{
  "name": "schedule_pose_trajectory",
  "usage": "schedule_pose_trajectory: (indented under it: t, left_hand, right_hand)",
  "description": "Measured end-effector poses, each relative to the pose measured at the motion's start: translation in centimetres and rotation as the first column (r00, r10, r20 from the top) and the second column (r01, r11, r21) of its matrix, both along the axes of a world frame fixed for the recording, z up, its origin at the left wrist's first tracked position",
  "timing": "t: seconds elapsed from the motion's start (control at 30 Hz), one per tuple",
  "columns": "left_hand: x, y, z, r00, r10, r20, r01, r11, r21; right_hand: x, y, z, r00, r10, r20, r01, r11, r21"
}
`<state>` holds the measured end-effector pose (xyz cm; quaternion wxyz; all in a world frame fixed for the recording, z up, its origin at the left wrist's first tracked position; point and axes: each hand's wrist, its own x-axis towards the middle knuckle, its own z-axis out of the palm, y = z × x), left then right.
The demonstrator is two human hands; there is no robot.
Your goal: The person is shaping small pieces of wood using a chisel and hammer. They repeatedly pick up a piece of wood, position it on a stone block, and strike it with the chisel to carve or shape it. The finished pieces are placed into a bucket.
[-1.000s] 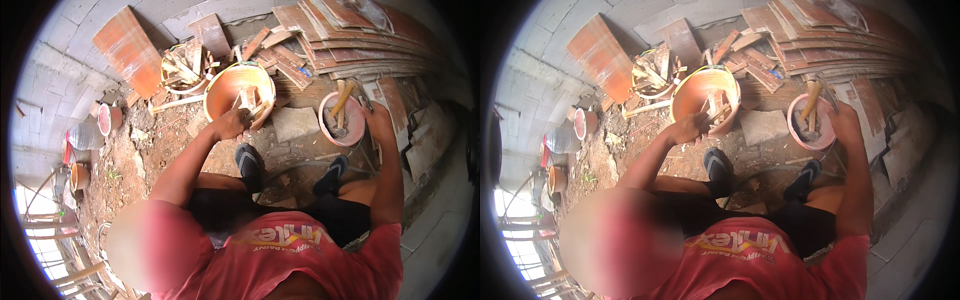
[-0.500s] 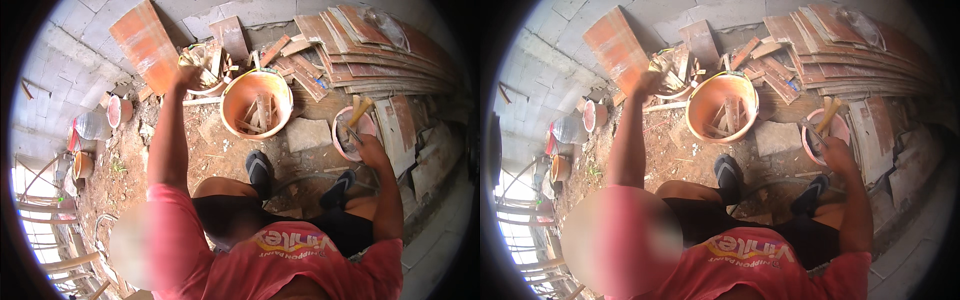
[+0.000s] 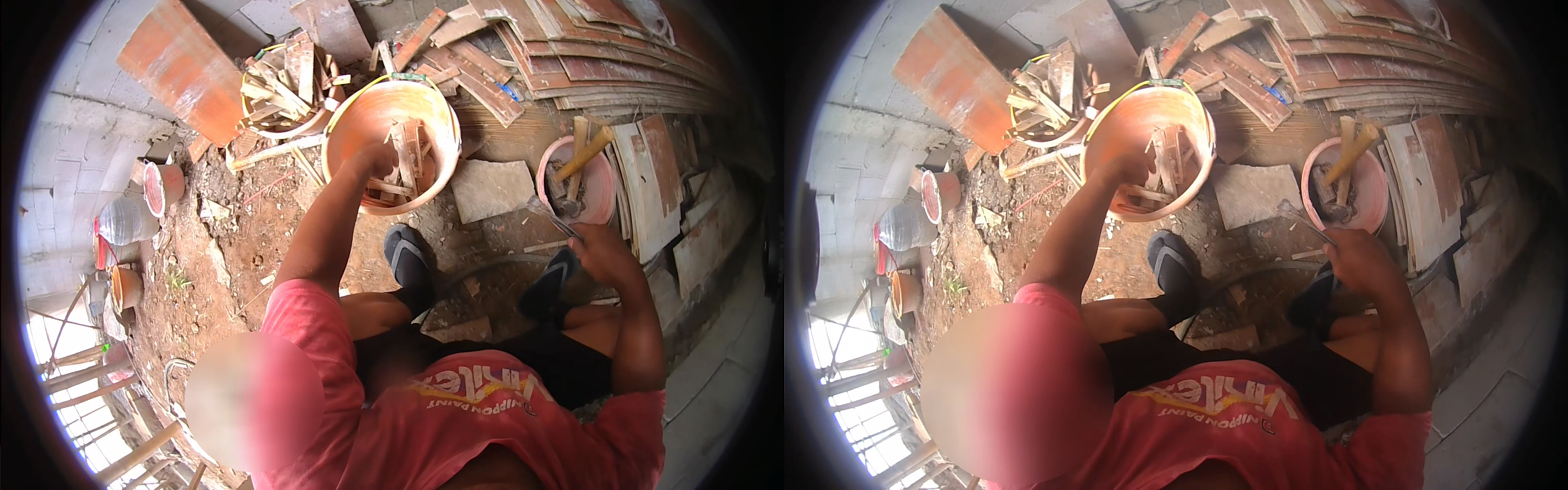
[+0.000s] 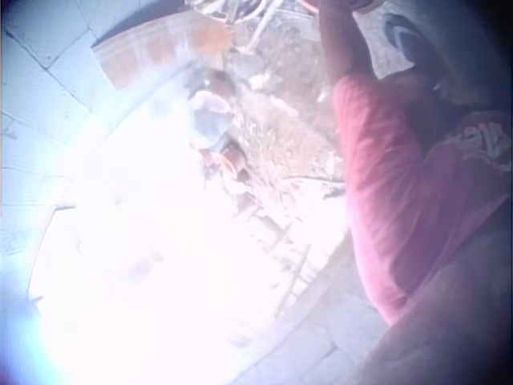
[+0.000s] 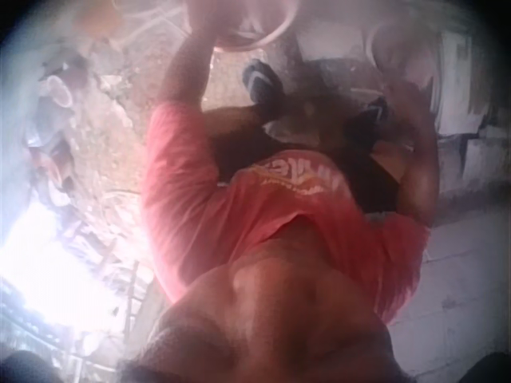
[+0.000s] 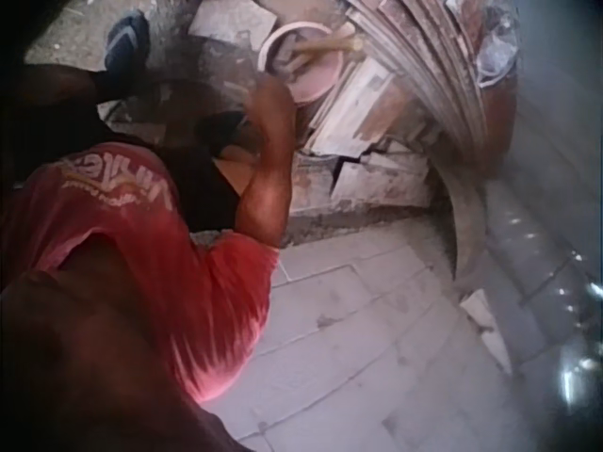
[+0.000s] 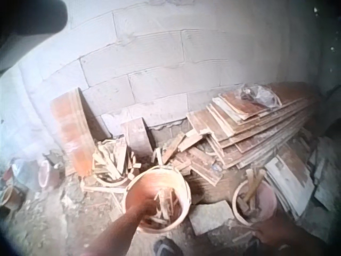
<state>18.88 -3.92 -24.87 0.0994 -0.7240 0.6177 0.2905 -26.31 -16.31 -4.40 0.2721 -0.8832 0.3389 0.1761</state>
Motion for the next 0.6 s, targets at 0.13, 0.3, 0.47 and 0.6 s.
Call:
schedule_pose_trajectory:
  t: [0.13, 0.3, 0.47, 0.6]
  left_hand:
    - [-3.8, 0.5, -0.3, 0.998, -0.055, -0.016, 0.057, 0.988, 0.145]
    - [-5.8, 1.2, -0.8, 0.987, -0.090, 0.134, 0.081, 0.994, 0.073]
    - [-3.8, 2.8, -2.7, 0.965, -0.052, 0.258, 0.074, 0.995, -0.073]
    - [-4.1, 0.2, 2.3, 0.988, 0.152, 0.031, -0.146, 0.977, -0.158]
  right_hand:
    - [-0.6, 0.5, 1.5, 0.999, -0.019, 0.033, 0.019, 1.000, 0.005]
    - [-1.3, 0.4, 1.2, 0.995, -0.008, 0.103, 0.010, 1.000, -0.016]
    - [-0.8, 0.4, 1.8, 0.996, 0.006, 0.089, -0.008, 1.000, 0.022]
    - [-2.4, 0.3, 2.0, 0.996, -0.065, 0.063, 0.063, 0.998, 0.031]
